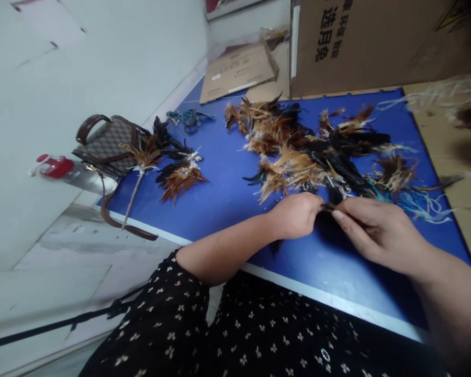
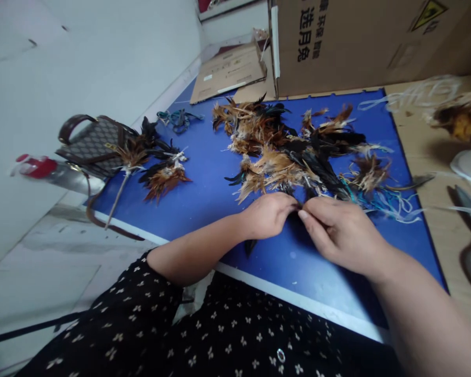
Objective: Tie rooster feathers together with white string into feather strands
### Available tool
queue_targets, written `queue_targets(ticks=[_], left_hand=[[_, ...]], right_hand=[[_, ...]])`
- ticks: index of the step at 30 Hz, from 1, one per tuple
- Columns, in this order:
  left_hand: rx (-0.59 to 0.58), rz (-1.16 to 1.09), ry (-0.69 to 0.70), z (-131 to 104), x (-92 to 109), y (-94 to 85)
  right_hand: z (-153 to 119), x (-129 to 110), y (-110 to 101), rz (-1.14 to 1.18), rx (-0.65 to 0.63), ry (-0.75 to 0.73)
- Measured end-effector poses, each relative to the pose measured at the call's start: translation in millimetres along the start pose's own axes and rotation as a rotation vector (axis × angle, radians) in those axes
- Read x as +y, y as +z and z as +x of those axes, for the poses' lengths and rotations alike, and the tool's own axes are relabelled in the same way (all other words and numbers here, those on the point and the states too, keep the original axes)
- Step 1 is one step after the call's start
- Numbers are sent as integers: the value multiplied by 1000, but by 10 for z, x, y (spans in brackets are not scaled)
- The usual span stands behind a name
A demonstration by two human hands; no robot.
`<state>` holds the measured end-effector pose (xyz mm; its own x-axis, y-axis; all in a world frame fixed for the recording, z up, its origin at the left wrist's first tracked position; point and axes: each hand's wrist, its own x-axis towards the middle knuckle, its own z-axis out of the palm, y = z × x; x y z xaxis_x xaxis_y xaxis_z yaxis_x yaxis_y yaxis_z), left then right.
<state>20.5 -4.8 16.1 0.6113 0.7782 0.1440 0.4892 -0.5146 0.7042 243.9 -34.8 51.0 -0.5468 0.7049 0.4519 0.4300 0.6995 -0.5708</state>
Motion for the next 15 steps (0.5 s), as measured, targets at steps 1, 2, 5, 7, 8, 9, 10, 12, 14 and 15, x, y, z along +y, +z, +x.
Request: queue_targets(ticks=[1,2,5,7,8,9,10,12,14,15], left_hand=[[-83,-1,43,-21,36,-24],[-156,-34,100,-39,76,-44],[-264,-248,250,-71,182,-84],[-164,-387,228,-75,214,-90],[-63,-433,180,-73,216,-84],[56,-462,120,-67,210,-71],[175,-479,60,-58,199,-52],[337,-497,-23,-36,171,2],[377,-539,-53,-15,150,71],[375,-569,-54,-5,144,107]], right_hand=[[1,12,-60,37,-19,19],[2,29,-103,85,-30,57],[-2,101,-125,257,-34,267],[-9,139,-63,374,19,395],[-12,146,-17,427,59,433],[-15,142,35,470,96,454],[-16,125,90,497,126,462],[-16,60,203,497,165,459],[-13,-27,309,449,200,435],[-10,-70,356,423,222,423]])
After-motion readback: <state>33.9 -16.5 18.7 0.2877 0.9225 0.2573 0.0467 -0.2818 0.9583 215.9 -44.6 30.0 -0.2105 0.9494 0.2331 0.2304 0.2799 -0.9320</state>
